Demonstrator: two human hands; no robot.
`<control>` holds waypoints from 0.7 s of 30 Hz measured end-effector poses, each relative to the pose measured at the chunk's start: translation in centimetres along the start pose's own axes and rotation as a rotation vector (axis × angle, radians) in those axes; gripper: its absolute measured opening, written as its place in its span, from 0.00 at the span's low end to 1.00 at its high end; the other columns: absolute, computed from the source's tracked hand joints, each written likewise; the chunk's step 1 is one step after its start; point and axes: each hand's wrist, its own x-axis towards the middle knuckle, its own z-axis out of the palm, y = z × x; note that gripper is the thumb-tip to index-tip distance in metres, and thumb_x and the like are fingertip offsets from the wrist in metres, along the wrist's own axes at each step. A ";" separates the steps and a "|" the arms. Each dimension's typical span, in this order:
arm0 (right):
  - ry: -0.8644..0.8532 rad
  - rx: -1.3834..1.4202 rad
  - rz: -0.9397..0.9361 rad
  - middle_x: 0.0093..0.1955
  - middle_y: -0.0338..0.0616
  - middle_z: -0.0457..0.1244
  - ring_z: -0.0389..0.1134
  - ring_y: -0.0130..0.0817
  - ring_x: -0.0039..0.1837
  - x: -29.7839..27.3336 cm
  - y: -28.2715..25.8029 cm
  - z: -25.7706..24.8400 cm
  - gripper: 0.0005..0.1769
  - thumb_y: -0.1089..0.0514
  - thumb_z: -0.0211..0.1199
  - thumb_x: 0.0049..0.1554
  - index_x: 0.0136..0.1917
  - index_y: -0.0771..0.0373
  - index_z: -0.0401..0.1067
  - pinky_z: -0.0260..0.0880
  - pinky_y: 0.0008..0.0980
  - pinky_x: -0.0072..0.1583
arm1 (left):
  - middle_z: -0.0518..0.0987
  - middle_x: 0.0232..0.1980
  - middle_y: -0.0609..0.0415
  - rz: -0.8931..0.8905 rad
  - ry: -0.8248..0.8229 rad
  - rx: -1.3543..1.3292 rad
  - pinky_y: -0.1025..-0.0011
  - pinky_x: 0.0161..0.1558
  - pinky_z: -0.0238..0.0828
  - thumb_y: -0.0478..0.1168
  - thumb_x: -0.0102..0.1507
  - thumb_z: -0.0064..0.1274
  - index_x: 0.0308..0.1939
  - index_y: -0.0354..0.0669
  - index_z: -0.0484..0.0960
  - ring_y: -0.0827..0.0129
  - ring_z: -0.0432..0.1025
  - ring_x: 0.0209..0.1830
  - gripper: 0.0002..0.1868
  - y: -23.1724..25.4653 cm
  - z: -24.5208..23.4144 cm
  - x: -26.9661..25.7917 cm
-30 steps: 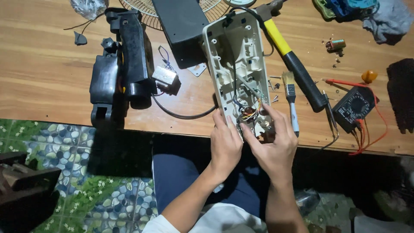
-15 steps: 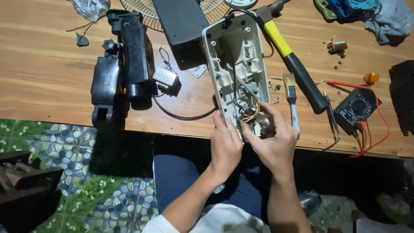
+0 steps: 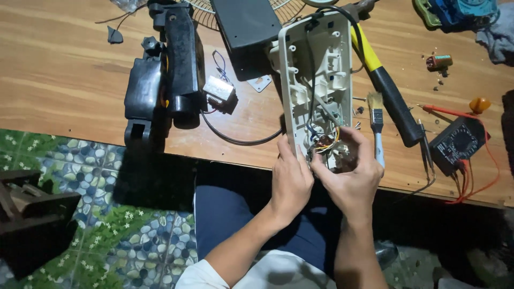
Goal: The person uses a screwdriver to tighten screws on the internal wiring of a white plastic housing. They manipulate the wires and components inside the casing while seated at a wooden table.
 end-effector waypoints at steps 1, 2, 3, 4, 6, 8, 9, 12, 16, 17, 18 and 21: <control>-0.007 -0.001 -0.001 0.50 0.61 0.71 0.75 0.59 0.52 -0.1 -0.1 -0.1 0.35 0.70 0.79 0.41 0.62 0.71 0.73 0.75 0.44 0.46 | 0.77 0.31 0.22 -0.006 0.004 -0.002 0.42 0.30 0.72 0.38 0.71 0.31 0.61 0.28 0.61 0.20 0.73 0.33 0.18 -0.1 0.1 -0.1; -0.001 -0.020 -0.047 0.52 0.64 0.70 0.74 0.62 0.53 -0.1 -0.2 0.0 0.39 0.70 0.78 0.43 0.66 0.71 0.68 0.75 0.49 0.48 | 0.77 0.32 0.23 -0.002 0.007 -0.004 0.41 0.31 0.71 0.38 0.71 0.31 0.61 0.28 0.61 0.20 0.73 0.33 0.18 -0.3 0.2 -0.1; 0.006 -0.039 -0.094 0.54 0.67 0.69 0.73 0.65 0.55 -0.2 -0.4 0.0 0.42 0.70 0.78 0.45 0.70 0.70 0.64 0.75 0.54 0.49 | 0.77 0.32 0.23 0.002 0.010 -0.007 0.41 0.31 0.71 0.39 0.71 0.31 0.61 0.28 0.61 0.21 0.73 0.33 0.19 -0.4 0.2 -0.1; -0.003 -0.036 -0.098 0.54 0.67 0.69 0.73 0.65 0.55 -0.2 -0.2 0.2 0.42 0.70 0.78 0.45 0.70 0.70 0.64 0.75 0.54 0.49 | 0.77 0.32 0.23 -0.003 0.018 -0.008 0.41 0.31 0.71 0.39 0.71 0.31 0.61 0.28 0.61 0.21 0.73 0.33 0.19 -0.1 0.0 -0.1; -0.033 -0.103 -0.174 0.52 0.63 0.71 0.74 0.63 0.54 -0.3 0.1 0.5 0.36 0.70 0.78 0.48 0.68 0.68 0.68 0.75 0.50 0.49 | 0.76 0.33 0.21 0.017 0.010 -0.017 0.39 0.32 0.71 0.39 0.71 0.35 0.62 0.27 0.60 0.20 0.73 0.34 0.20 0.4 -0.3 -0.1; -0.066 -0.120 -0.205 0.54 0.60 0.71 0.74 0.61 0.55 0.0 -0.1 0.5 0.33 0.69 0.77 0.49 0.66 0.66 0.71 0.75 0.50 0.50 | 0.76 0.33 0.21 0.023 0.012 -0.005 0.39 0.33 0.70 0.38 0.70 0.36 0.62 0.27 0.60 0.20 0.73 0.34 0.20 -0.2 -0.1 0.0; -0.095 -0.139 -0.233 0.56 0.58 0.71 0.74 0.59 0.56 0.1 -0.2 0.4 0.29 0.69 0.76 0.51 0.65 0.65 0.74 0.75 0.50 0.52 | 0.76 0.33 0.20 0.031 0.008 0.009 0.38 0.33 0.70 0.37 0.69 0.36 0.63 0.26 0.60 0.21 0.73 0.35 0.21 -0.5 0.0 0.0; -0.089 -0.161 -0.263 0.54 0.55 0.72 0.75 0.54 0.52 0.2 -0.2 0.4 0.27 0.70 0.76 0.50 0.63 0.65 0.76 0.74 0.46 0.50 | 0.76 0.32 0.21 0.022 -0.001 -0.012 0.37 0.35 0.70 0.37 0.68 0.35 0.63 0.26 0.60 0.21 0.74 0.34 0.21 -0.4 -0.1 -0.2; -0.073 -0.126 -0.285 0.50 0.47 0.72 0.75 0.44 0.49 0.2 0.9 0.7 0.25 0.70 0.77 0.50 0.61 0.60 0.80 0.74 0.37 0.48 | 0.76 0.32 0.21 0.017 -0.004 -0.028 0.38 0.33 0.70 0.36 0.69 0.34 0.63 0.26 0.60 0.20 0.73 0.35 0.21 -0.4 -0.4 -0.2; -0.068 -0.112 -0.301 0.49 0.50 0.72 0.75 0.46 0.48 0.3 1.2 0.7 0.24 0.70 0.78 0.49 0.60 0.60 0.81 0.74 0.39 0.47 | 0.76 0.32 0.22 0.020 -0.007 -0.006 0.39 0.33 0.71 0.36 0.69 0.34 0.63 0.26 0.60 0.21 0.74 0.34 0.20 -0.7 -0.1 -0.2; -0.061 -0.096 -0.317 0.48 0.52 0.72 0.75 0.48 0.47 0.2 1.5 0.8 0.24 0.70 0.79 0.49 0.58 0.60 0.82 0.74 0.40 0.47 | 0.77 0.32 0.23 0.025 -0.011 0.018 0.41 0.33 0.72 0.35 0.69 0.33 0.63 0.25 0.60 0.22 0.74 0.34 0.20 -1.0 0.0 -0.3; -0.029 -0.083 -0.327 0.48 0.52 0.72 0.75 0.46 0.47 0.0 2.2 1.1 0.23 0.70 0.79 0.48 0.58 0.60 0.83 0.74 0.38 0.48 | 0.77 0.33 0.24 0.028 -0.023 0.006 0.41 0.32 0.72 0.36 0.69 0.34 0.63 0.26 0.60 0.22 0.74 0.34 0.21 -0.6 -0.4 -0.1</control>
